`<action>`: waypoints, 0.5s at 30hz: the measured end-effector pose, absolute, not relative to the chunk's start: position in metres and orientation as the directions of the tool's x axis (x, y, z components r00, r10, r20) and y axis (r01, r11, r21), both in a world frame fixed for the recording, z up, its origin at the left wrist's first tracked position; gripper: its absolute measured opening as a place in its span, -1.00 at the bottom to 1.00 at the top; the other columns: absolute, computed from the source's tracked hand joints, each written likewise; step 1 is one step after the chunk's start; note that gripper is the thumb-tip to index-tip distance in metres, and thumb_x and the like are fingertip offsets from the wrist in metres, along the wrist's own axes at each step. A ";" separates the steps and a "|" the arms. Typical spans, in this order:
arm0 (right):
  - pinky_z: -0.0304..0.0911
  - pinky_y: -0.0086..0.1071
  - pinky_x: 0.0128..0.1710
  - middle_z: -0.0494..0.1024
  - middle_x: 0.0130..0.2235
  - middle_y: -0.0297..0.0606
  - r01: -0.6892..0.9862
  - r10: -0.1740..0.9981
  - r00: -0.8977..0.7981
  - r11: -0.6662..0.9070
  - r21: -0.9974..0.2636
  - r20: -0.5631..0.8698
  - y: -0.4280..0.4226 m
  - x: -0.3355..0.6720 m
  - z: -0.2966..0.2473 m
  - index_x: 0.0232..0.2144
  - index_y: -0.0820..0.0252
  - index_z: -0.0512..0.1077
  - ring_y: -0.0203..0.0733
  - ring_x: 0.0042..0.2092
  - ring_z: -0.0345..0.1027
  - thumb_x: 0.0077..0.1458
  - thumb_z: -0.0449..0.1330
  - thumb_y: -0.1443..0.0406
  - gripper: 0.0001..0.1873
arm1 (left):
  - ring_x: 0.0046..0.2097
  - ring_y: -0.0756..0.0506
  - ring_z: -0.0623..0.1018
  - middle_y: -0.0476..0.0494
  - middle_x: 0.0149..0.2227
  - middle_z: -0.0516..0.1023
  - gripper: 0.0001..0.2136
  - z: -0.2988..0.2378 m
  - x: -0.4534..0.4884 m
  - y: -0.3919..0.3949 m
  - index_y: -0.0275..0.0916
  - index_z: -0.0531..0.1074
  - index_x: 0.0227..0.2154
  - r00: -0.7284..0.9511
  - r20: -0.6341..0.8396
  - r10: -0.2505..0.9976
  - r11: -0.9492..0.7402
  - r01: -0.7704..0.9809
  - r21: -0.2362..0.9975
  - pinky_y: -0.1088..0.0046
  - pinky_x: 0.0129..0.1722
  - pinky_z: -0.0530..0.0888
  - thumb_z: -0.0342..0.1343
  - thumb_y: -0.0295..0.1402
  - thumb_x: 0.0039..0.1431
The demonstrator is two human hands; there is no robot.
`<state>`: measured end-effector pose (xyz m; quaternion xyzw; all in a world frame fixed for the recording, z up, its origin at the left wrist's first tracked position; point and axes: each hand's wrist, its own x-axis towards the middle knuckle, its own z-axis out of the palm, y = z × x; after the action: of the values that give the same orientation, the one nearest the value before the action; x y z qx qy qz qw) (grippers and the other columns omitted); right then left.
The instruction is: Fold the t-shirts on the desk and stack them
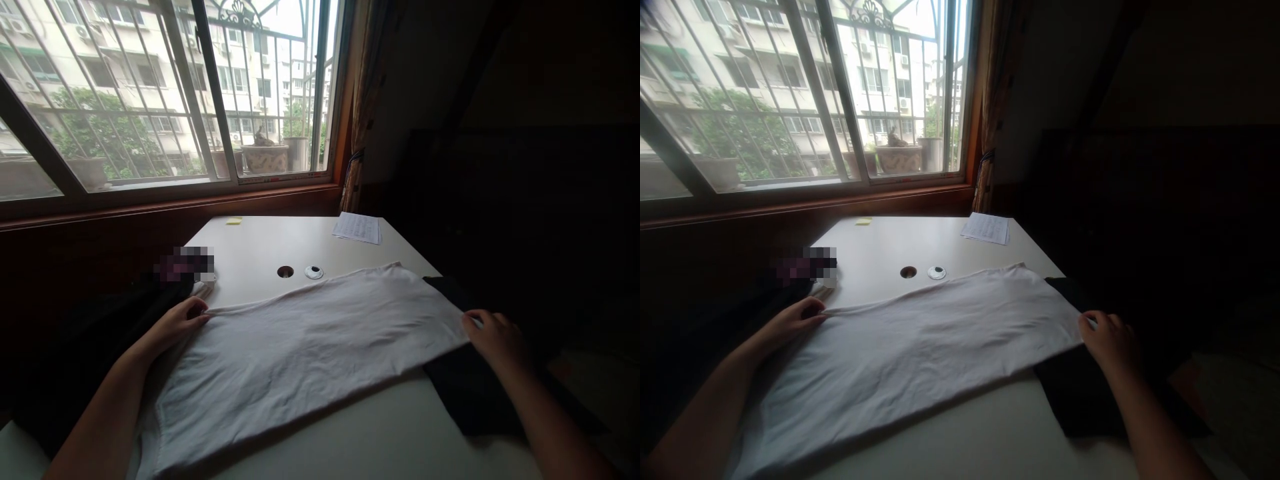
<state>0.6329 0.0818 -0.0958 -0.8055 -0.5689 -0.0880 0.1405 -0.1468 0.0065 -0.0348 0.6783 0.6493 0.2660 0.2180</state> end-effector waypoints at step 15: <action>0.30 0.01 -0.02 0.50 -0.04 0.13 0.933 0.894 0.356 -0.324 -0.155 0.272 0.088 0.643 -0.100 -0.05 0.12 0.53 0.32 -0.06 0.43 0.22 -0.13 -0.06 -0.40 | -0.22 -0.16 0.56 -0.11 -0.26 0.57 -0.60 -0.031 -0.144 0.005 -0.19 0.54 -0.33 0.066 0.208 0.976 -0.173 0.814 0.555 0.38 -0.18 0.47 0.14 0.08 0.17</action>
<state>0.6426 0.0883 -0.1000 -0.8108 -0.5635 -0.0683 0.1433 -0.1443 0.0050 -0.0312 0.7149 0.6258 0.2747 0.1476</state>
